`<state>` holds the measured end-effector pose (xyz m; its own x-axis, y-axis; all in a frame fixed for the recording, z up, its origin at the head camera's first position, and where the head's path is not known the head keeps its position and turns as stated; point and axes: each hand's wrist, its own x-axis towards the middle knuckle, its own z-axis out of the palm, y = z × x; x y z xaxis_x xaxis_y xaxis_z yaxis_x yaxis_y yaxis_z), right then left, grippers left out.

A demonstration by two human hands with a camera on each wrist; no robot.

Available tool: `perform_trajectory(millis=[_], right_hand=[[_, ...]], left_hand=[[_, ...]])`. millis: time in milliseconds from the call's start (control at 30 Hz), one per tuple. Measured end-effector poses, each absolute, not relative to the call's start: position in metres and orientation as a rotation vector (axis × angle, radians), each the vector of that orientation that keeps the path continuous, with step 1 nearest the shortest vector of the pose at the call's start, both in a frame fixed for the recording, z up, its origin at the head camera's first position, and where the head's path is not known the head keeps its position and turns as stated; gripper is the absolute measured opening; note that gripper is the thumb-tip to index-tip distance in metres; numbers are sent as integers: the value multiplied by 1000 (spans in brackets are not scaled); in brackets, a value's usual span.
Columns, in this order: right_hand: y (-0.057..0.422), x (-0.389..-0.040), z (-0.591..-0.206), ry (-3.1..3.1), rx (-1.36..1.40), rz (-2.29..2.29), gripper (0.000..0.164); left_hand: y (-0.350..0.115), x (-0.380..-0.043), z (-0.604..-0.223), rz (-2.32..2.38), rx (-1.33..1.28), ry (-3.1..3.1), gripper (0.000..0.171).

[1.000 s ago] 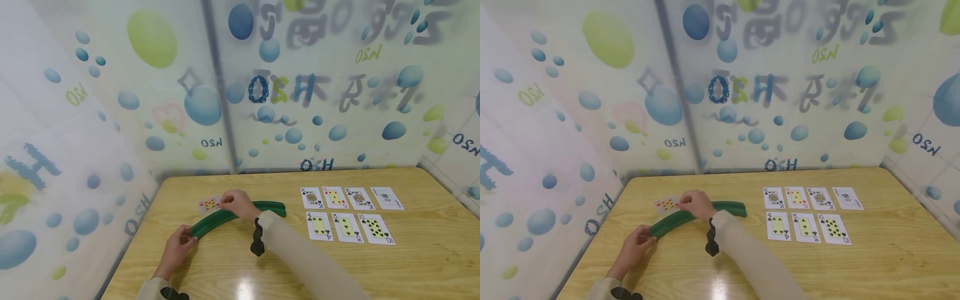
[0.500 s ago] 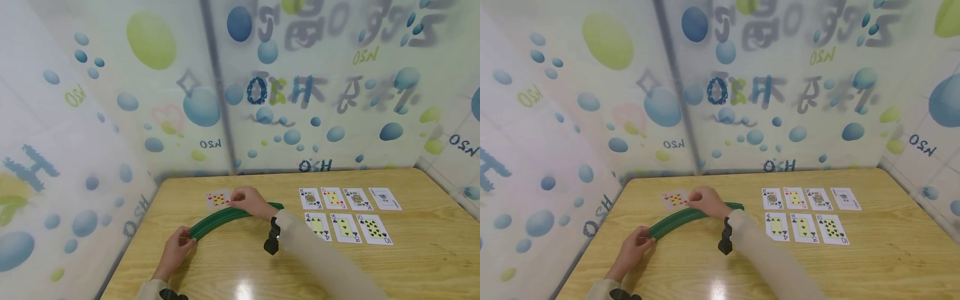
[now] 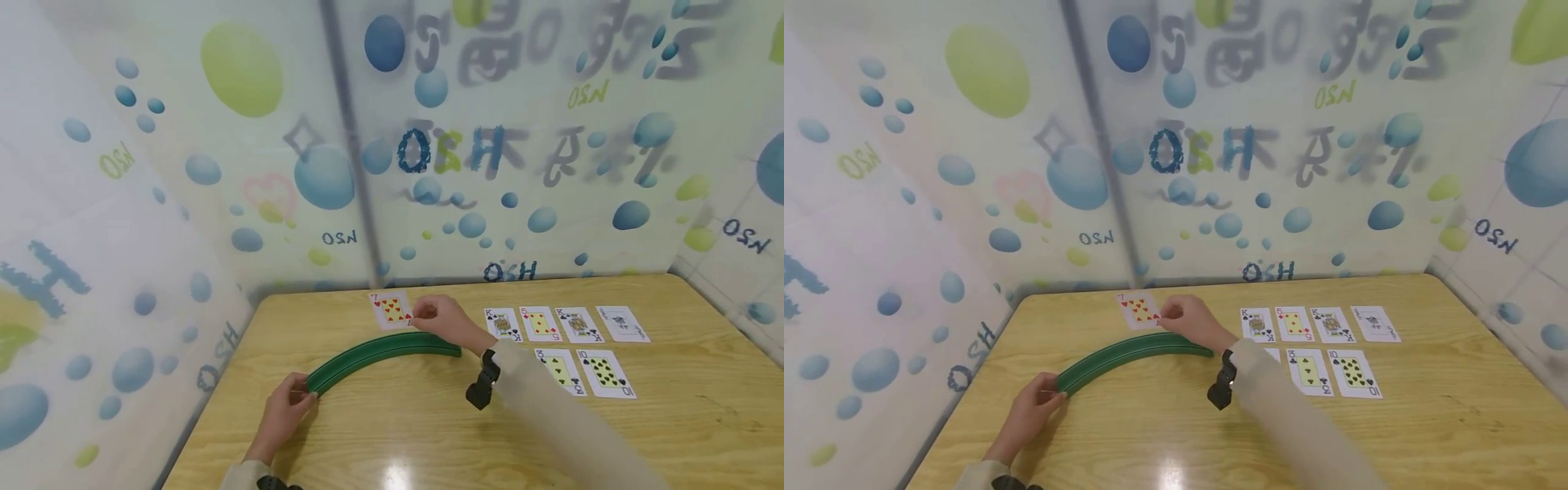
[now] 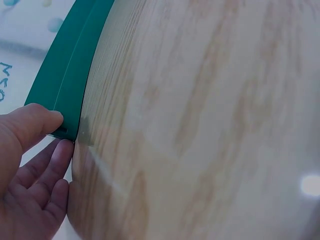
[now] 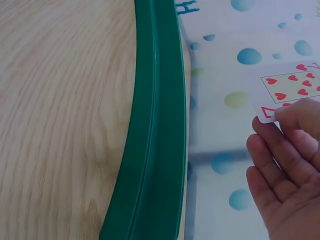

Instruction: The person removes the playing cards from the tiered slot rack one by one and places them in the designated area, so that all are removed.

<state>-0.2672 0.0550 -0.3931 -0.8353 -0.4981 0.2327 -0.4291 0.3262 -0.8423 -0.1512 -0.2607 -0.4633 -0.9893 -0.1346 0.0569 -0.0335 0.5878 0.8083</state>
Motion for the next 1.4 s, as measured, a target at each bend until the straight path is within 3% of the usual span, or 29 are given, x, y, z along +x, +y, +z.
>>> perform_trajectory(millis=[700, 1167, 1400], right_hand=[[149, -274, -395, 2633, -620, -1612, 14], [238, -256, -402, 2854, -341, -1400, 10], [279, -243, -408, 2915, -241, -1293, 17]], left_hand=[[-261, -151, -462, -1373, 140, -2705, 24], [-263, -154, -464, -1334, 136, -2717, 23], [-264, -153, -465, -1335, 138, -2723, 24]])
